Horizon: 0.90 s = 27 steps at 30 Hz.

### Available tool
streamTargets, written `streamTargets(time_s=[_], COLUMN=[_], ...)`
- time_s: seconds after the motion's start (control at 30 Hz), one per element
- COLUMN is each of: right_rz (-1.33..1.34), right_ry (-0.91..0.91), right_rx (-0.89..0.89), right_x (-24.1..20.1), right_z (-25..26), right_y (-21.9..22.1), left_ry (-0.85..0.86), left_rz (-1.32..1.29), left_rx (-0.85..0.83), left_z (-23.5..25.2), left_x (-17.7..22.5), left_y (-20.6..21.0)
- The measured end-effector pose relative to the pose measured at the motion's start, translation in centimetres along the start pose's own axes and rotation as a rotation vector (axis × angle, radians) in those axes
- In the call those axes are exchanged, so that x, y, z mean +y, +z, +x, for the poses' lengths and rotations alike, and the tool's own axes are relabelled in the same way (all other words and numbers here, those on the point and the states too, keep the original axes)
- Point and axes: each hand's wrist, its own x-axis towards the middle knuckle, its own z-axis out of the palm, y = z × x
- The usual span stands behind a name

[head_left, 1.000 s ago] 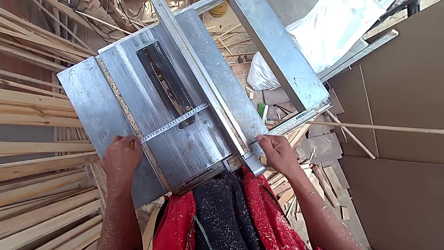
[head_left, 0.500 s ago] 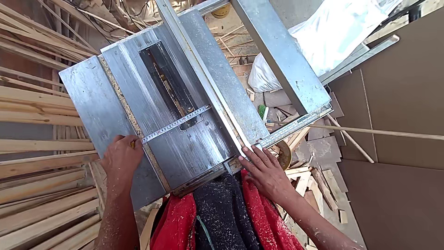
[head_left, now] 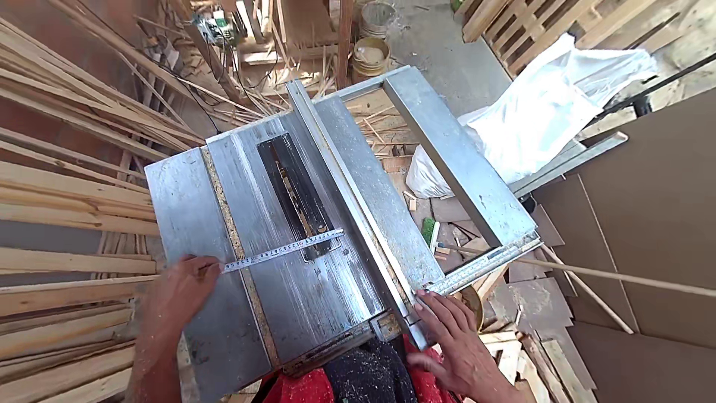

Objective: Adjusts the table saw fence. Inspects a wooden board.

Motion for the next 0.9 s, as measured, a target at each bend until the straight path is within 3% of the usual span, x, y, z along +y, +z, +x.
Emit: streamTargets(time_s=[0.13,0.33,0.47,0.57,0.6,0.67,0.77,0.9], right_rz=[0.097,0.208,0.224,0.23,0.231,0.225,0.239,0.274], right_ry=[0.111,0.247,0.243,0.236,0.226,0.205,0.21,0.243], right_rx=[0.087,0.008,-0.011,0.038,0.064,0.101,0.097,0.053], right_x=[0.5,-1.4,-1.5,-2.4,-2.6,-2.8,-2.9,-2.8], right_z=[4.5,11.7,11.7,11.3,11.1,11.0,11.1,11.4], right_y=[0.0,2.9,3.2,2.0,1.8,1.8,1.8,1.8], left_ry=[0.052,0.169,0.27,0.463,0.534,0.595,0.426,0.009], left_rz=[0.054,0.058,0.064,0.223,0.26,0.093,-0.23,-0.243], left_rx=[-0.004,-0.139,-0.252,-0.374,-0.357,-0.276,-0.063,0.071], left_z=[3.7,9.6,12.3,12.7,12.6,13.3,15.4,19.5], left_x=[-1.6,-4.1,-4.2,-2.5,-2.2,-2.1,-0.9,3.1], left_y=[-5.5,-9.6,-10.4,-9.2,-8.9,-9.2,-10.4,-8.5])
